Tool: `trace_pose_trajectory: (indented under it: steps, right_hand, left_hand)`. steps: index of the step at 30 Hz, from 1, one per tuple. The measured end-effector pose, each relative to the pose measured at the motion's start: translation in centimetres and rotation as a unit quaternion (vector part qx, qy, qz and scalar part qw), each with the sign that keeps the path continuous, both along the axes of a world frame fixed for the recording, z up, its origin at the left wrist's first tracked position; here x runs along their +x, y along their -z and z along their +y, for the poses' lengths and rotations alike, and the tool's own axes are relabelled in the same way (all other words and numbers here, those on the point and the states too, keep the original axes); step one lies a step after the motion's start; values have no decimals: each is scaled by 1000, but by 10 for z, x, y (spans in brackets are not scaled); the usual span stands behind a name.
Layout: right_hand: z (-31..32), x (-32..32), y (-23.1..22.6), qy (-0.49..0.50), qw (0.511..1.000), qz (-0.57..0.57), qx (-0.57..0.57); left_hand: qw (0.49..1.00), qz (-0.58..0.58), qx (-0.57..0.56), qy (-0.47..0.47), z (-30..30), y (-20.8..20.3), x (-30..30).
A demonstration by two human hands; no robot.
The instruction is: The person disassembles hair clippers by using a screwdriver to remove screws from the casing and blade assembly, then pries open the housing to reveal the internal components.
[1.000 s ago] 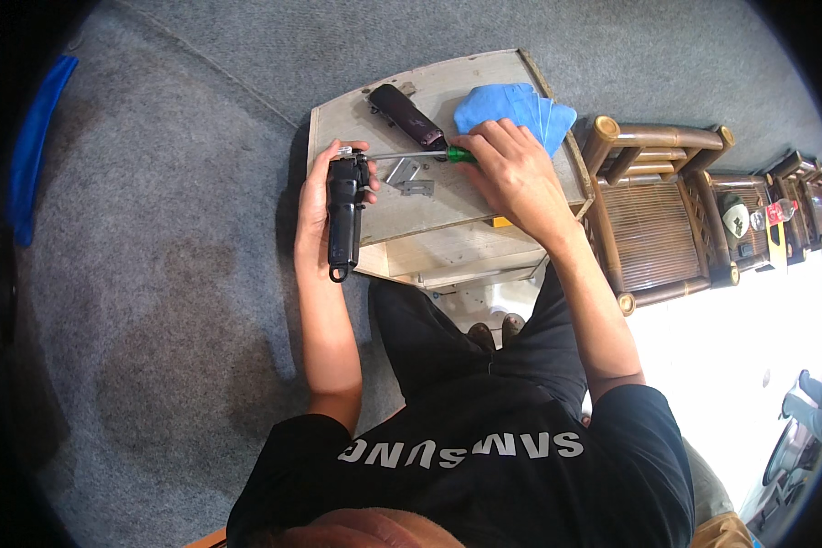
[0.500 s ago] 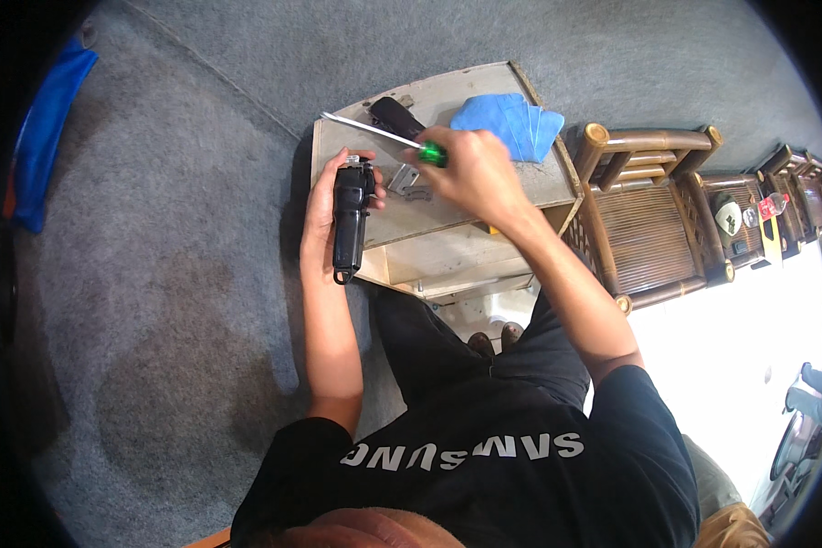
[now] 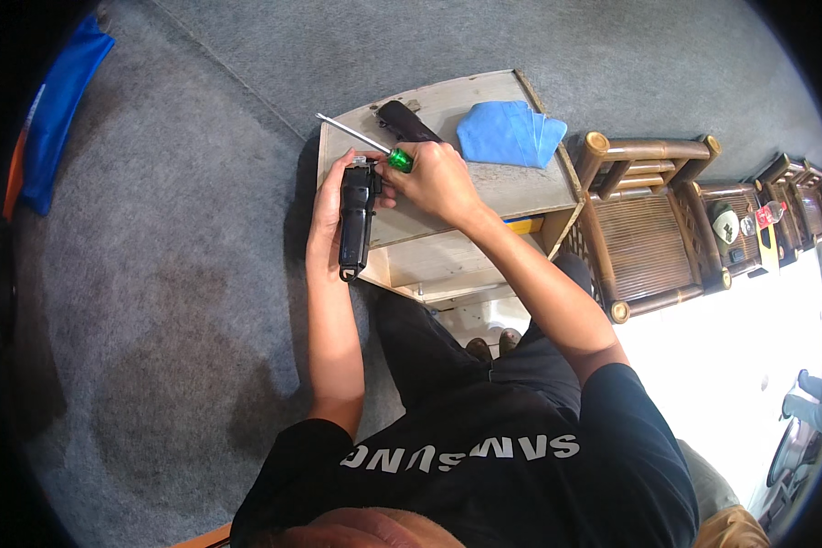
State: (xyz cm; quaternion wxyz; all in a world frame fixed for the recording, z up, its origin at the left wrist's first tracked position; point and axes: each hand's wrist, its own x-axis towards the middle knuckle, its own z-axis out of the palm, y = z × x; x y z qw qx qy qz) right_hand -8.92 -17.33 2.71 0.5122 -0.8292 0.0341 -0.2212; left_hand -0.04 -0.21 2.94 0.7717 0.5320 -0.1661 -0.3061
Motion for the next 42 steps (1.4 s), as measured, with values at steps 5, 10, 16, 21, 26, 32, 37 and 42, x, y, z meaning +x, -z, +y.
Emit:
trace_pose_trajectory:
  steps: [5, 10, 16, 21, 26, 32, 37, 42]
  right_hand:
    - [1, -3, -1, 30, 999, -16, -30]
    - [0, -5, 1, 4, 1000, -14, -11]
    - [-2, -5, 10, 1, 999, -49, -8]
    - [0, -3, 13, 8, 998, -59, -16]
    - [-1, -4, 12, 5, 999, -23, -25]
    - [-1, -3, 15, 6, 999, -52, -17]
    - [-1, -4, 14, 15, 999, -44, -25]
    - [0, -5, 15, 24, 997, -63, -48]
  left_hand:
    - [1000, -9, 6, 5, -1, 0, 1]
    - [1000, -3, 20, -13, -2, -1, -2]
    - [1000, 5, 29, -10, -1, -4, -4]
    - [1000, 11, 22, -9, -2, 0, 0]
    - [999, 16, 27, -23, -4, -2, -4]
    - [999, 23, 28, -29, -5, -3, -6]
    - [999, 21, 25, -29, -4, -2, -5]
    - [999, 33, 20, -31, -5, 0, -2]
